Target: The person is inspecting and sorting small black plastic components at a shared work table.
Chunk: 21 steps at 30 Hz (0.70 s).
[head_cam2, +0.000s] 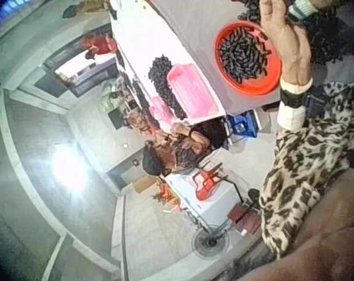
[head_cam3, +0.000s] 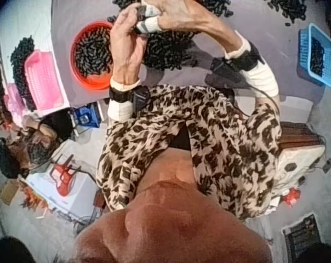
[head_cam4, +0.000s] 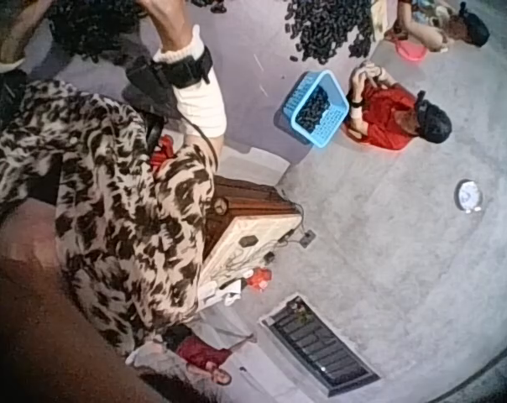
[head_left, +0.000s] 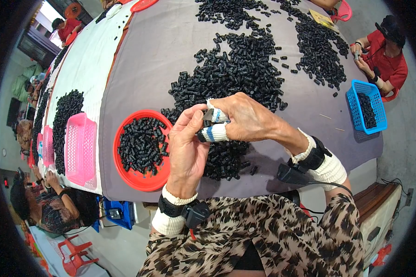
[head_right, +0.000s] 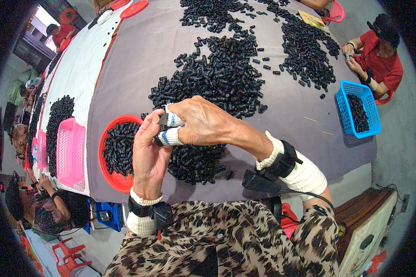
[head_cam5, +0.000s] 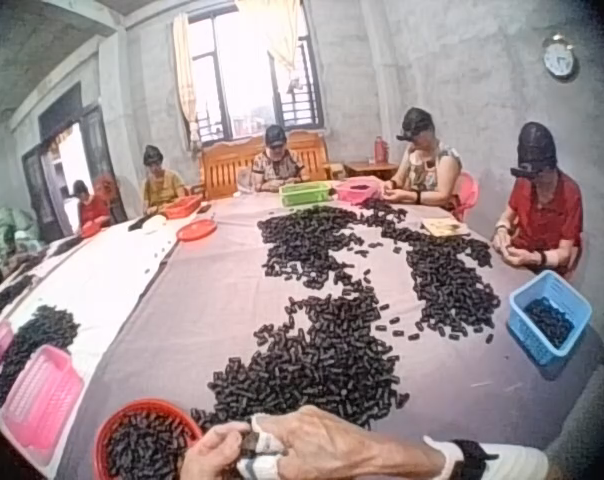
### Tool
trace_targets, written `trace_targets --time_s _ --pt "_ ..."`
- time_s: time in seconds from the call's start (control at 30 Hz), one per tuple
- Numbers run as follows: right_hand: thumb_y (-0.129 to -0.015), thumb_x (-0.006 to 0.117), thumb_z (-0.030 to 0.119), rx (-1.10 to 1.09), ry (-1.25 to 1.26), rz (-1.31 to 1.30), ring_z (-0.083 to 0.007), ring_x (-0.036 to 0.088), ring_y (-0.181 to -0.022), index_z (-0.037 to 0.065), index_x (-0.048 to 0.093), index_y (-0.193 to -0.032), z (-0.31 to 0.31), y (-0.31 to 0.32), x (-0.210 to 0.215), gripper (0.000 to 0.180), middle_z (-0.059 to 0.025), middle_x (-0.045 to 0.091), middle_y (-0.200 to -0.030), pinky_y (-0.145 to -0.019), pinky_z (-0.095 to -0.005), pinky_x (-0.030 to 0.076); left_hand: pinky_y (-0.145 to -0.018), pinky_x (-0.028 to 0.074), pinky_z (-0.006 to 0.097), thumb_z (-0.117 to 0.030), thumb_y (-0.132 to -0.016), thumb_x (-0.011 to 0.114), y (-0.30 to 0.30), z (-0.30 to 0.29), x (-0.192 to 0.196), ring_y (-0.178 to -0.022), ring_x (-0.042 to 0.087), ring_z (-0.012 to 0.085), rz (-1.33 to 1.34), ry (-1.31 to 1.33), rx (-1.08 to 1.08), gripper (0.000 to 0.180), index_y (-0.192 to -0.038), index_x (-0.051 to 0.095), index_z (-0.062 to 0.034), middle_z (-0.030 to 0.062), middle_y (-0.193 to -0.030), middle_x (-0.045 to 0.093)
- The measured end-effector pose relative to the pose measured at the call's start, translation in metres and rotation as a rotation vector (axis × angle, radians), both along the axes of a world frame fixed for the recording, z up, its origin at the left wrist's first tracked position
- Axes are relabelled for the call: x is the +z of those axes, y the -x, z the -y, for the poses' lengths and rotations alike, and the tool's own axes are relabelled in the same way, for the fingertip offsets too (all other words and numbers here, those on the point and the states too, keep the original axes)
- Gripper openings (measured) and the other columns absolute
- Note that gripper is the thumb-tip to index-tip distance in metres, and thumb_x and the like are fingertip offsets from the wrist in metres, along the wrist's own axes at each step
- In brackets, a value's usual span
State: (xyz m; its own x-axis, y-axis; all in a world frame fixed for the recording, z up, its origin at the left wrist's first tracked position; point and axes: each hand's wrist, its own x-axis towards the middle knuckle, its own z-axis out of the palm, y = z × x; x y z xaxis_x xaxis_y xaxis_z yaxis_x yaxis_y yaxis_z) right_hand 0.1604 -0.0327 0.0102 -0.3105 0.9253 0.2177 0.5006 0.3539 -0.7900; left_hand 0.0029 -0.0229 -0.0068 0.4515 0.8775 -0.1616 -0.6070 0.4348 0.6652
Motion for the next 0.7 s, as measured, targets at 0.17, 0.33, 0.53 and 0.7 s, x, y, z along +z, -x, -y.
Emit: trace_targets --time_s 0.17,0.33,0.53,0.7 --pt "-0.068 0.072 0.025 -0.077 0.007 -0.103 -0.0127 0.048 -0.054 0.001 0.053 -0.076 0.004 0.002 0.002 0.032 -0.0061 0.053 -0.060 -0.051 -0.0302 0.039 -0.077 0.049 0.028 -0.012 -0.088 0.053 0.001 -0.002 0.000 -0.086 0.058 0.0140 0.062 0.032 -0.020 0.019 -0.103 0.055 0.0000 0.0064 -0.094 0.060" --pt "-0.067 0.074 0.024 -0.097 0.021 -0.097 -0.0107 0.047 -0.055 0.002 0.053 -0.076 0.004 0.003 0.010 0.032 -0.0050 0.053 -0.060 -0.051 -0.0277 0.040 -0.083 0.048 0.030 -0.009 -0.087 0.053 0.004 -0.005 -0.004 -0.091 0.057 0.0165 0.127 -0.011 -0.076 0.024 -0.108 0.052 0.0035 0.0094 -0.098 0.059" --pt "-0.065 0.075 0.024 -0.154 0.027 -0.111 -0.0110 0.048 -0.055 0.001 0.053 -0.076 0.003 0.001 0.008 0.034 -0.0052 0.054 -0.061 -0.052 -0.0274 0.040 -0.083 0.048 0.031 -0.005 -0.086 0.053 0.007 -0.009 -0.007 -0.088 0.058 0.0186 0.246 0.053 -0.099 0.028 -0.112 0.050 0.0018 0.0120 -0.097 0.060" --pt "-0.064 0.072 0.029 -0.121 0.048 -0.110 -0.0250 0.057 -0.056 -0.001 0.053 -0.075 0.005 0.004 0.015 0.037 -0.0143 0.057 -0.063 -0.053 -0.0352 0.044 -0.082 0.049 0.032 -0.007 -0.088 0.052 0.012 -0.008 -0.013 -0.089 0.058 0.0205 0.334 0.087 -0.124 0.027 -0.113 0.050 0.0010 0.0128 -0.097 0.059"
